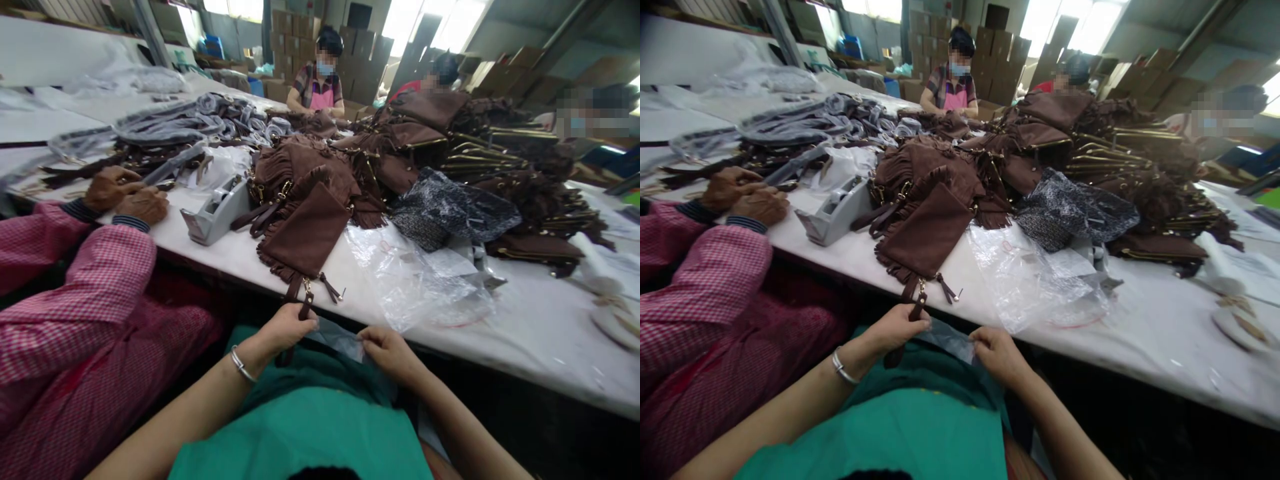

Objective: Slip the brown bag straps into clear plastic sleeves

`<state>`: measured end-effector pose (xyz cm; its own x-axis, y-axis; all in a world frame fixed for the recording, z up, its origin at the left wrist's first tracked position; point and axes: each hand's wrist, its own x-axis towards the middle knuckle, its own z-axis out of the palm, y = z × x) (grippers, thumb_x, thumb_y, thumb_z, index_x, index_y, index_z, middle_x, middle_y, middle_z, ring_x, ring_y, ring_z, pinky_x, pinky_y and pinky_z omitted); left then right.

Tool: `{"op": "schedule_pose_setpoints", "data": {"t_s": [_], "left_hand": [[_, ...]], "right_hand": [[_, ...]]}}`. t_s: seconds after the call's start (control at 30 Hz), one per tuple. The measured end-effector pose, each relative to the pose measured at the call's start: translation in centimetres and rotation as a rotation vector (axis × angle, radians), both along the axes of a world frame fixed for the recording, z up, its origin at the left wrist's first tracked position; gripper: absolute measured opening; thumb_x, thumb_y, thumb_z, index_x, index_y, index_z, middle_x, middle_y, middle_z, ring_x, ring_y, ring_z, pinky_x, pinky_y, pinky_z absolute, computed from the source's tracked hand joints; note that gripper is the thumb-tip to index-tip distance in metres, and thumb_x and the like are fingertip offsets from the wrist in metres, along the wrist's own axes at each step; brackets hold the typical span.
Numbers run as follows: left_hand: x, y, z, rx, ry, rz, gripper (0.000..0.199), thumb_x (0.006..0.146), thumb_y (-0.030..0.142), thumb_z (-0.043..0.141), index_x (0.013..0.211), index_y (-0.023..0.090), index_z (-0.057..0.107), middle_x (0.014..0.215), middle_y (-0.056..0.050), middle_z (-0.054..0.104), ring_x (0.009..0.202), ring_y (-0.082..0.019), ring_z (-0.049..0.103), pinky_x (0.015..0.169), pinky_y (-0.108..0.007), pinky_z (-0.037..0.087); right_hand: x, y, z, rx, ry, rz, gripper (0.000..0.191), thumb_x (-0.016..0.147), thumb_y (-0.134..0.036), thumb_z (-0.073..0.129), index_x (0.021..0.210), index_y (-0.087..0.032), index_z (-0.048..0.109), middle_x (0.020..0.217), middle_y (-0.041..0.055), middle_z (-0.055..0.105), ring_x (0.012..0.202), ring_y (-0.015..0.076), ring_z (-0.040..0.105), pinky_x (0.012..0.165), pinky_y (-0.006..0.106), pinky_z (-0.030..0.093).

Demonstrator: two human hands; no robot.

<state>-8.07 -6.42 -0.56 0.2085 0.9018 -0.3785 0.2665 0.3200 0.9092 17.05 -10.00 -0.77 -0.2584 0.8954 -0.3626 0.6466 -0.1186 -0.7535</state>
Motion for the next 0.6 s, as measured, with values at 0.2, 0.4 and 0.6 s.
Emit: {"op": "schedule_pose_setpoints", "data": {"t_s": [0.2, 0.4, 0.6], "left_hand": [[-0.4, -0.1, -0.1, 0.036, 0.027, -0.059, 0.016, 0.071, 0.029, 0.062, 0.07, 0.014, 0.066, 0.062, 0.0, 0.06, 0.059, -0.013, 0.051, 0.06, -0.025, 0.039], [-0.9, 0.0, -0.6, 0.026, -0.035, -0.105, 0.019, 0.071, 0.033, 0.065, 0.074, 0.014, 0.068, 0.068, -0.001, 0.064, 0.065, -0.014, 0.056, 0.063, -0.025, 0.042], [-1.4, -0.9, -1.4, -0.046, -0.084, -0.034, 0.019, 0.068, 0.032, 0.069, 0.075, 0.014, 0.066, 0.064, 0.001, 0.061, 0.06, -0.012, 0.052, 0.058, -0.023, 0.038]], "right_hand": [[-2.2, -0.4, -0.4, 0.061, 0.147, 0.083, 0.048, 0.078, -0.025, 0.059, 0.125, -0.017, 0.059, 0.12, 0.0097, 0.066, 0.108, 0.0251, 0.062, 0.094, 0.039, 0.047], [-7.2, 2.8, 0.9, 0.145, 0.112, 0.172, 0.026, 0.078, -0.029, 0.063, 0.101, -0.018, 0.071, 0.094, 0.0058, 0.073, 0.087, 0.0228, 0.065, 0.079, 0.032, 0.049], [-7.6, 3.3, -0.8, -0.013, 0.188, -0.019, 0.018, 0.076, -0.031, 0.064, 0.07, -0.016, 0.069, 0.061, 0.0, 0.064, 0.058, 0.0136, 0.055, 0.055, 0.024, 0.041]]}}
